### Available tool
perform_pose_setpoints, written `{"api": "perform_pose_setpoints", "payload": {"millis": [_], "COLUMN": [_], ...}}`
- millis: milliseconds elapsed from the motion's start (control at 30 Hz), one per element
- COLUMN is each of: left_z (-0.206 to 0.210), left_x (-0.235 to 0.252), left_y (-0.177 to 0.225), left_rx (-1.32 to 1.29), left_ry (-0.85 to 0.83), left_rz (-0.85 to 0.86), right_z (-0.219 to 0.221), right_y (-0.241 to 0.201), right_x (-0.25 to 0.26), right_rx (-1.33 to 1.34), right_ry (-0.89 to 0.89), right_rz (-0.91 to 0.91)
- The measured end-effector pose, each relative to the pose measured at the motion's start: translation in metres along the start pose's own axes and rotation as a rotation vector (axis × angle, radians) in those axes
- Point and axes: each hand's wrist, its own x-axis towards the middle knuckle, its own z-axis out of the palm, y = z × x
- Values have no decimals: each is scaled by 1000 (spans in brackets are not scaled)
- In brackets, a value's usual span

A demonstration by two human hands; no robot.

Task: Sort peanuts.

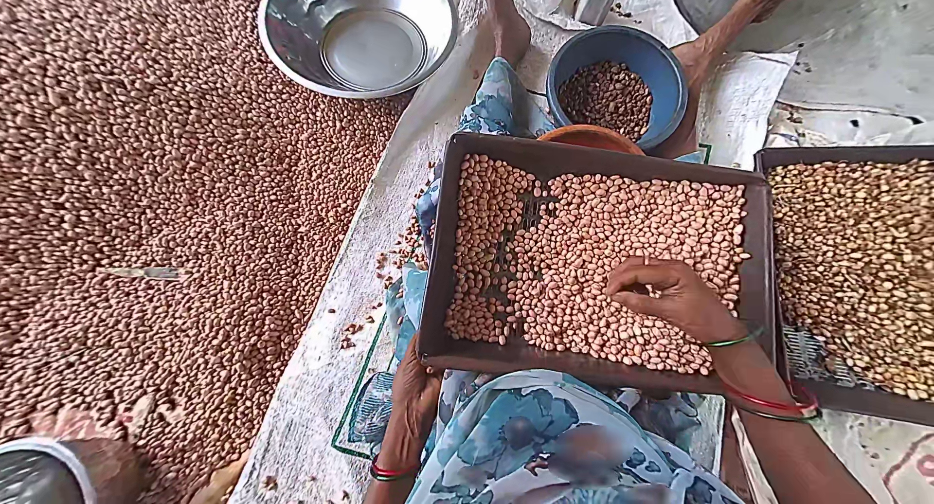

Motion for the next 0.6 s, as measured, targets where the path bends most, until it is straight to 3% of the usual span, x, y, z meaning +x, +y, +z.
{"api": "perform_pose_setpoints", "payload": {"millis": [67,133,267,367,433,533,600], "left_z": [6,5,1,2,1,-1,-3], "left_x": [1,1,1,2,2,4,9], "left_y": [-1,-1,0,-2,-2,0,-1], "left_rx": [27,57,60,60,71,53,31], "left_ry": [37,38,23,39,32,19,6], "left_rz": [6,19,41,46,43,18,-7], "right_z": [25,49,84,72,33,-39,-65], "right_y": [-8,-10,2,-1,-15,-36,-39], "right_x": [0,1,-5,-12,-18,-25,-20], "right_rx": [-348,-508,-694,-659,-673,-995,-1060], "right_ry": [-136,-237,-299,-272,-76,401,489], "right_rz": [32,-55,-254,-184,-23,268,377]}}
